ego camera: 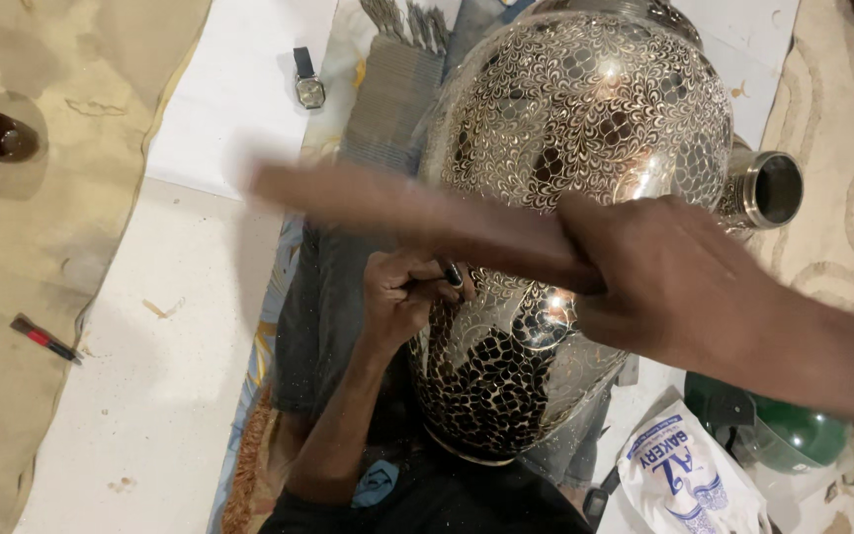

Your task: The person sits on the floor with a large engraved brass vase held between their legs and hammers a small punch against the vase surface using a wooden mallet, working the decorative pattern. They reposition the punch repeatedly and steady the vase with their other hand while striking.

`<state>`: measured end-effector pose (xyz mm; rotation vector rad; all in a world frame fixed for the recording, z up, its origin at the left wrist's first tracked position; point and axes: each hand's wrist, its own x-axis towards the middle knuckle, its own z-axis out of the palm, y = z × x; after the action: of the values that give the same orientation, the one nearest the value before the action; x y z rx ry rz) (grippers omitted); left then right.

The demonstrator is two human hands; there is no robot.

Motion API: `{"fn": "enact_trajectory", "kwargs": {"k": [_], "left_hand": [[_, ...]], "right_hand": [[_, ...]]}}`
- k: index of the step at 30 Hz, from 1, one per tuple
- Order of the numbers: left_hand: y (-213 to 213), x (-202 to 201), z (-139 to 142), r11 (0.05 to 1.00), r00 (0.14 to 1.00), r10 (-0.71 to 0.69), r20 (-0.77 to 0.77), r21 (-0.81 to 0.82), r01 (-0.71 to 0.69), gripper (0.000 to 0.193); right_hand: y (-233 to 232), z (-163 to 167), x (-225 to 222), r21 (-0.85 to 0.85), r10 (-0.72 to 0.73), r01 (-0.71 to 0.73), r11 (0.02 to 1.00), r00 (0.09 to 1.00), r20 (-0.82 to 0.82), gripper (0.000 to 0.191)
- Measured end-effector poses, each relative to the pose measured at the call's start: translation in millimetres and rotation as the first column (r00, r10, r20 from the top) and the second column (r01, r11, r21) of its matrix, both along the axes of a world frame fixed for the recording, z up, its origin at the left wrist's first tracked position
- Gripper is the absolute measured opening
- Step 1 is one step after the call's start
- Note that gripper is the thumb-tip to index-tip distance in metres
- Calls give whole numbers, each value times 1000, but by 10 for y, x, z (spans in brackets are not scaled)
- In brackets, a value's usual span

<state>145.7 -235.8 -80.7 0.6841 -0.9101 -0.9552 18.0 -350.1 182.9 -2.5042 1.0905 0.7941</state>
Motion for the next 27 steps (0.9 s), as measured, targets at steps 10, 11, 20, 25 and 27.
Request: {"fn": "enact_trajectory", "kwargs": {"k": [10, 11, 20, 25, 27], "left_hand": [[-14, 32, -54, 997, 998, -54, -8, -48, 54, 36], [-20, 32, -67, 996, 998, -65, -5, -64, 65, 36], [-38, 15, -207, 996, 995, -84, -54, -36, 82, 40], [-24, 19, -242, 989, 991, -126, -39, -76, 123, 45], [-47, 29, -244, 986, 991, -134, -25, -107, 131, 49]], "right_hand": [[25, -22, -59, 51, -36, 31, 998, 995, 97, 22], [18, -18, -77, 14, -9, 10, 1000, 999, -41, 22], [100, -87, -187, -53, 42, -55, 997, 973, -226, 18], [116, -49, -170, -38, 51, -45, 998, 983, 177, 25], [109, -52, -201, -54, 11, -17, 998, 992, -126, 23]]}}
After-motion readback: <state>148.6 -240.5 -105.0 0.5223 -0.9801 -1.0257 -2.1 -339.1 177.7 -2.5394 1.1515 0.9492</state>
